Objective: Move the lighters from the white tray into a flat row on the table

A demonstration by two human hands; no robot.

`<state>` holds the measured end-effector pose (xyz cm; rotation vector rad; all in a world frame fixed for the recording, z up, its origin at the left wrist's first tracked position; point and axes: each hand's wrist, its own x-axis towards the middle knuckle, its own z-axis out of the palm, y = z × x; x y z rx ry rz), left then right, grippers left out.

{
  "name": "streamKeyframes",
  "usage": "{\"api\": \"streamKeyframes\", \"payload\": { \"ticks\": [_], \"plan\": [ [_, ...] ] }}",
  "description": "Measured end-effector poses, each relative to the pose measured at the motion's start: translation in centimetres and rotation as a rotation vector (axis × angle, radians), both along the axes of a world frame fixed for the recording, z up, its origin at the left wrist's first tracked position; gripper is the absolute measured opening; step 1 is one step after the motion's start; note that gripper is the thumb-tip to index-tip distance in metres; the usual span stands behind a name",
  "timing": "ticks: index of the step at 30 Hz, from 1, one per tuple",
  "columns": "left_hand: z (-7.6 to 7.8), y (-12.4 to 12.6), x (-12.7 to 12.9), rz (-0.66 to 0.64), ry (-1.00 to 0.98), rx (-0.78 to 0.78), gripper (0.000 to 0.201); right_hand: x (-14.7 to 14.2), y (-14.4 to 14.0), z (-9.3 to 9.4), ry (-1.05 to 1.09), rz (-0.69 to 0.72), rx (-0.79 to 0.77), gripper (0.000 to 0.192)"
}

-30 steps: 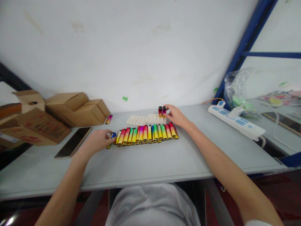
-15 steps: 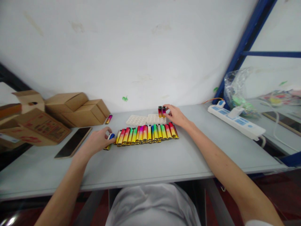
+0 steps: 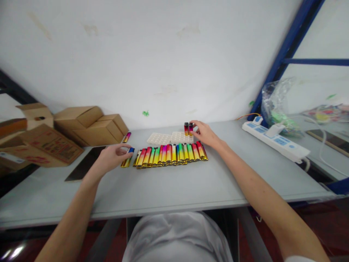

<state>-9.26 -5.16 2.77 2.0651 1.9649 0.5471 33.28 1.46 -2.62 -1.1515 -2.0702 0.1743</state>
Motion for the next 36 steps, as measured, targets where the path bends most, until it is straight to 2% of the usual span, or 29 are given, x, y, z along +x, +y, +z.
{"api": "streamKeyframes", "payload": {
  "ticks": [6, 9, 17, 31, 36],
  "plan": [
    [-0.5, 0.6, -0.1, -0.075, -0.481, -0.164, 0.068, 0.1, -0.1, 0.0, 0.006, 0.012, -0.006, 0.050],
    [-0.4, 0.7, 0.2, -0.121, -0.580, -0.240, 0.072, 0.0, 0.0, -0.1, 0.006, 0.004, -0.007, 0.050],
    [0.1, 0.6, 0.9, -0.064, -0.587, -0.287, 0.067, 0.0, 0.0, -0.1, 0.003, -0.005, -0.004, 0.051],
    [0.0, 0.5, 0.9, -0.062, -0.555, -0.287, 0.064, -0.1, -0.3, 0.2, -0.001, 0.008, -0.009, 0.050],
    [0.3, 0.2, 1.4, -0.080, -0.600, -0.294, 0.062, -0.1, -0.3, 0.3, 0.009, 0.015, -0.021, 0.051]
  ]
}}
